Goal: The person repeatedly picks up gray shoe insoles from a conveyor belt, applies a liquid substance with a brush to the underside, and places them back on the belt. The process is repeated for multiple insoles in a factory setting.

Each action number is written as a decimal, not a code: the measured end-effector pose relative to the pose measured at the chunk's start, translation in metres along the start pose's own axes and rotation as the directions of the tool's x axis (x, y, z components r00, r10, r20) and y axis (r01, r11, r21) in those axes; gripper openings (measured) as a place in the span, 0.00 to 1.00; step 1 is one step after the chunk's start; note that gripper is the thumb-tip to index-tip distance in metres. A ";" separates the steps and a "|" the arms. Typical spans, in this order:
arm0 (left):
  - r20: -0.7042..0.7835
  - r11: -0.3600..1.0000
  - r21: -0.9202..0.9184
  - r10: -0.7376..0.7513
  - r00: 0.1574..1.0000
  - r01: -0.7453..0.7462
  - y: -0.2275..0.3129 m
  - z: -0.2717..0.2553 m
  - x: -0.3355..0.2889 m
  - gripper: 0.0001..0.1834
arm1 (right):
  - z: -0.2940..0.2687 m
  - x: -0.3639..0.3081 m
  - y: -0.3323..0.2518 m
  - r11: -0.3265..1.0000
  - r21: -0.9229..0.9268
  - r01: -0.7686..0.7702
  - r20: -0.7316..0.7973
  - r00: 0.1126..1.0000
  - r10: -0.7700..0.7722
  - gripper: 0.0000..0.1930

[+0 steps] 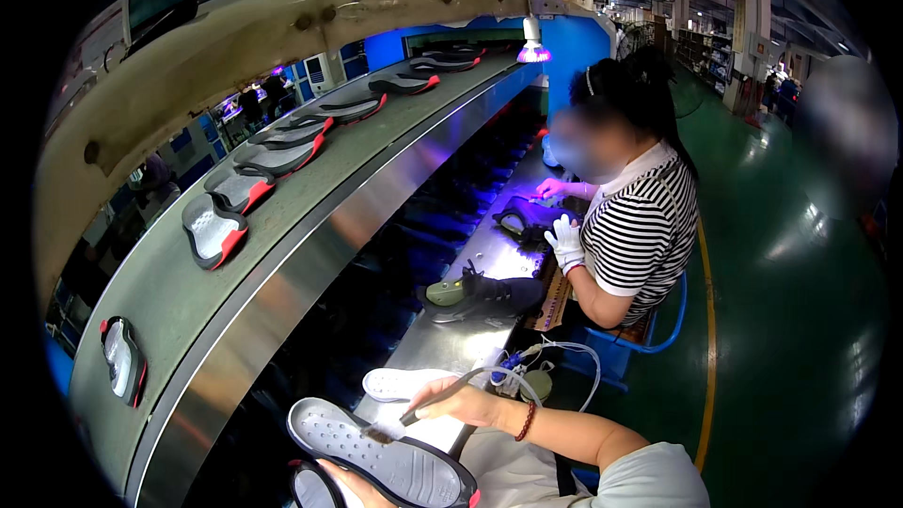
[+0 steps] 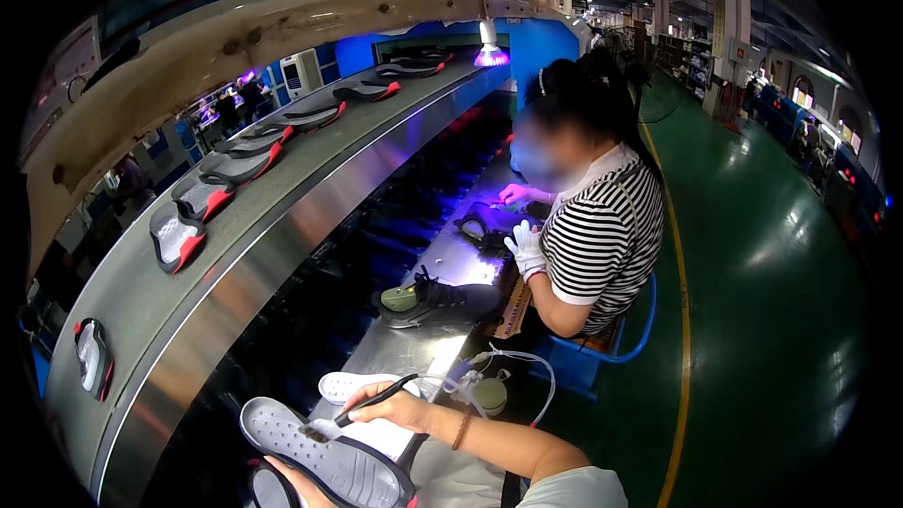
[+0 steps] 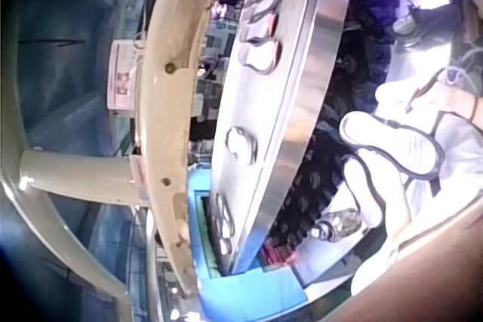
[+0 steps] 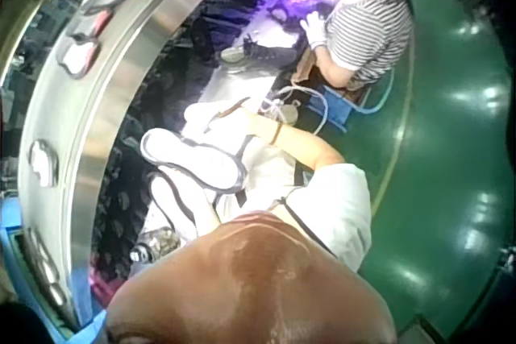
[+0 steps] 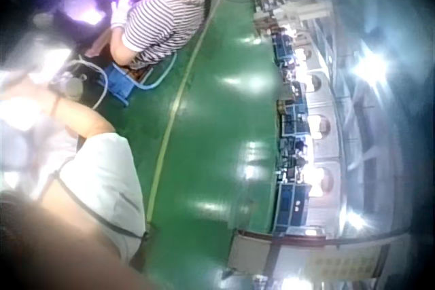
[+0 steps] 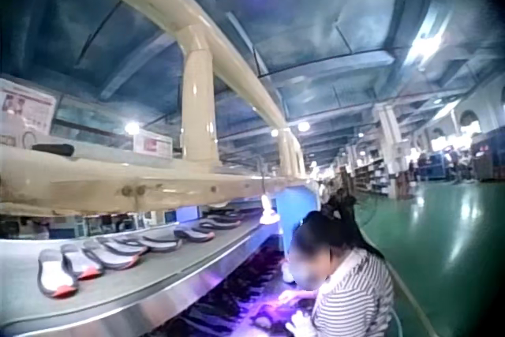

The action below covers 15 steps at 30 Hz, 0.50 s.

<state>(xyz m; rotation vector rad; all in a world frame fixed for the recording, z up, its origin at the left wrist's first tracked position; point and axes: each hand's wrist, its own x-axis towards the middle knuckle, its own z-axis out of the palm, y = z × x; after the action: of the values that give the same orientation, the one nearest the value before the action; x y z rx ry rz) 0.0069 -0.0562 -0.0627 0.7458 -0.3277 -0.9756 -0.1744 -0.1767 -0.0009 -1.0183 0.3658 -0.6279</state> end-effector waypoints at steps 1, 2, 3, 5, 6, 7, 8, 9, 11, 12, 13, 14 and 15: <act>0.024 1.000 0.019 -0.006 1.000 0.005 -0.001 0.005 -0.001 0.41 | 0.003 -0.001 0.000 0.999 -0.028 -0.041 0.001 0.999 0.041 0.11; 0.038 1.000 0.016 -0.008 0.999 0.007 -0.002 0.007 0.001 0.41 | 0.006 0.000 0.001 0.995 -0.079 -0.058 0.004 0.998 0.058 0.10; 0.002 1.000 -0.027 -0.004 1.000 0.004 -0.003 0.006 0.001 0.42 | 0.008 0.000 0.001 0.988 -0.136 -0.067 -0.017 0.998 0.065 0.09; -0.008 0.995 -0.087 0.046 0.999 -0.046 -0.004 -0.002 0.006 0.41 | 0.012 0.003 0.002 0.996 -0.048 -0.072 0.029 0.997 0.074 0.10; 0.055 0.993 -0.115 0.008 0.998 -0.002 -0.004 -0.007 0.011 0.41 | 0.015 0.005 0.002 1.000 0.004 -0.026 0.084 0.996 0.026 0.11; 0.134 0.999 -0.016 0.042 0.990 -0.041 -0.004 -0.015 0.009 0.41 | 0.017 0.007 0.002 0.999 0.043 -0.021 0.121 0.993 0.015 0.11; -0.094 0.965 0.244 0.124 0.988 -0.098 -0.006 -0.018 0.014 0.41 | 0.019 0.010 0.001 1.000 0.024 -0.017 0.117 0.993 0.014 0.12; -0.181 0.929 0.366 0.131 0.975 -0.057 -0.005 -0.023 0.013 0.40 | 0.021 0.014 0.000 0.997 0.066 -0.032 0.108 0.994 0.025 0.12; -0.306 0.959 0.283 0.073 0.949 0.017 -0.008 -0.020 0.012 0.40 | 0.024 0.021 -0.005 0.997 -0.053 -0.065 0.051 0.996 0.067 0.11; -0.243 0.969 0.245 0.087 0.966 -0.026 -0.009 -0.016 0.010 0.40 | 0.026 0.026 -0.006 0.995 -0.058 -0.077 0.042 0.996 0.079 0.11; -0.280 0.993 0.114 0.021 0.960 0.012 -0.012 -0.009 0.005 0.41 | 0.029 0.031 -0.008 0.994 -0.076 -0.085 0.023 0.996 0.087 0.10; -0.189 1.000 0.002 -0.022 0.982 0.023 -0.012 -0.002 -0.002 0.44 | 0.031 0.037 -0.010 0.989 -0.115 -0.097 0.016 0.995 0.100 0.10; -0.048 0.985 -0.163 -0.070 0.996 0.061 -0.013 0.007 -0.008 0.46 | 0.033 0.043 -0.013 0.986 -0.143 -0.081 0.009 0.996 0.083 0.09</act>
<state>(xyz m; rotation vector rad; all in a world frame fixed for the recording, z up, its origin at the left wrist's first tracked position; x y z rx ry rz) -0.0096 -0.0575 -0.0660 0.6375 -0.1757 -1.0291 -0.1272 -0.1865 0.0271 -1.1383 0.4423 -0.5248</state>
